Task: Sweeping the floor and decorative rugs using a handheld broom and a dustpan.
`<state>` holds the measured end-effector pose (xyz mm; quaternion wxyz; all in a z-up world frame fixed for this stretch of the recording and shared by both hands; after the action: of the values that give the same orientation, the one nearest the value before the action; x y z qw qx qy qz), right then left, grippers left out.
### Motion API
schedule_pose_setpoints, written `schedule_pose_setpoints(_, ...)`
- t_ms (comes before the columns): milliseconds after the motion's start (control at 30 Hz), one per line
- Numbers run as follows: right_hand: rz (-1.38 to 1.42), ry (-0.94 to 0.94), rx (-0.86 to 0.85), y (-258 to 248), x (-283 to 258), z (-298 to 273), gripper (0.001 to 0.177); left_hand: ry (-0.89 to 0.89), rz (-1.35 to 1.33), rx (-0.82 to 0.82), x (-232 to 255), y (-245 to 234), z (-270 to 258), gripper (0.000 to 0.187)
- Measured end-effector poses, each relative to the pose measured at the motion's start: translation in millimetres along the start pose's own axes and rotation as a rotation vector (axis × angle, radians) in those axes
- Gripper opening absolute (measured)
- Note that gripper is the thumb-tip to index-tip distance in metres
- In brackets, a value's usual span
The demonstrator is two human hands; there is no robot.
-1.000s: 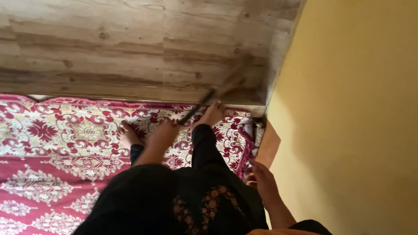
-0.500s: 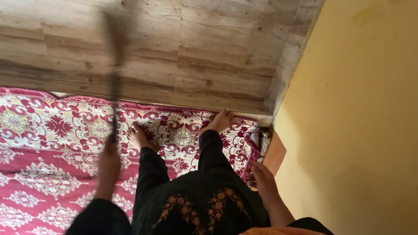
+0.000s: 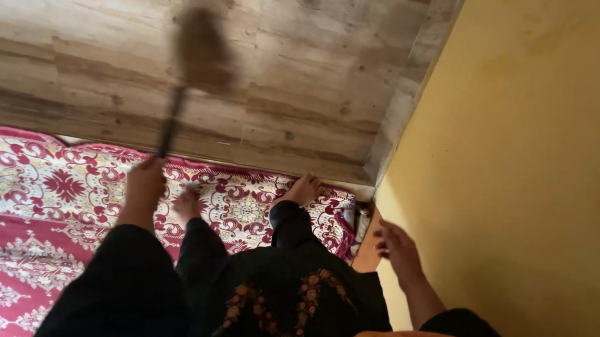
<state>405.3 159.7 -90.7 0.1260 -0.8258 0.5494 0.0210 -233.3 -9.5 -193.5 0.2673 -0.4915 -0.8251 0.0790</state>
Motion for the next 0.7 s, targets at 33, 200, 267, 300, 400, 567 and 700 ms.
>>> schedule_pose_setpoints(33,-0.01,-0.044,0.013,-5.7,-13.1,8.0,0.041,0.147,0.0,0.092,37.4,-26.9,-15.0,0.04)
schedule_pose_setpoints(200,-0.084,-0.24,0.0,3.2,-150.1,3.9,0.041,0.187,-0.101,0.194,108.0,-38.2,-100.9,0.041)
schedule_pose_setpoints(267,-0.105,-0.331,0.004,13.8,-228.1,3.2,0.041,0.186,-0.07,0.176,95.7,-14.2,-95.8,0.042)
schedule_pose_setpoints(300,-0.13,-0.411,0.0,18.9,-265.2,0.5,0.04,0.183,-0.006,0.041,79.1,12.9,-89.4,0.044)
schedule_pose_setpoints(400,-0.157,-0.54,-0.041,47.5,-357.2,-5.6,0.041,0.431,0.072,-0.233,57.2,113.4,-80.8,0.043)
schedule_pose_setpoints(567,-0.153,-0.667,-0.123,105.3,-481.9,-9.4,0.047,0.729,0.457,-0.362,127.9,210.4,-42.0,0.044)
schedule_pose_setpoints(700,-0.284,-0.852,-0.216,166.0,-579.9,-25.1,0.067,0.253,0.317,-0.292,120.9,131.7,51.3,0.041)
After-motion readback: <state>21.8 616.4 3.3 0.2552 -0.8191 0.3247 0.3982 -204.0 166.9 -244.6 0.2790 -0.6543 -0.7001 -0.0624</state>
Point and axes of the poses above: each hand's wrist, its own z-axis towards the middle knuckle, its own y-axis out of the palm, x = y × z, the point moved 8 cm from there along z, towards the middle knuckle, and after that the axes turned 8 degrees about y, right-handed, at the moved point
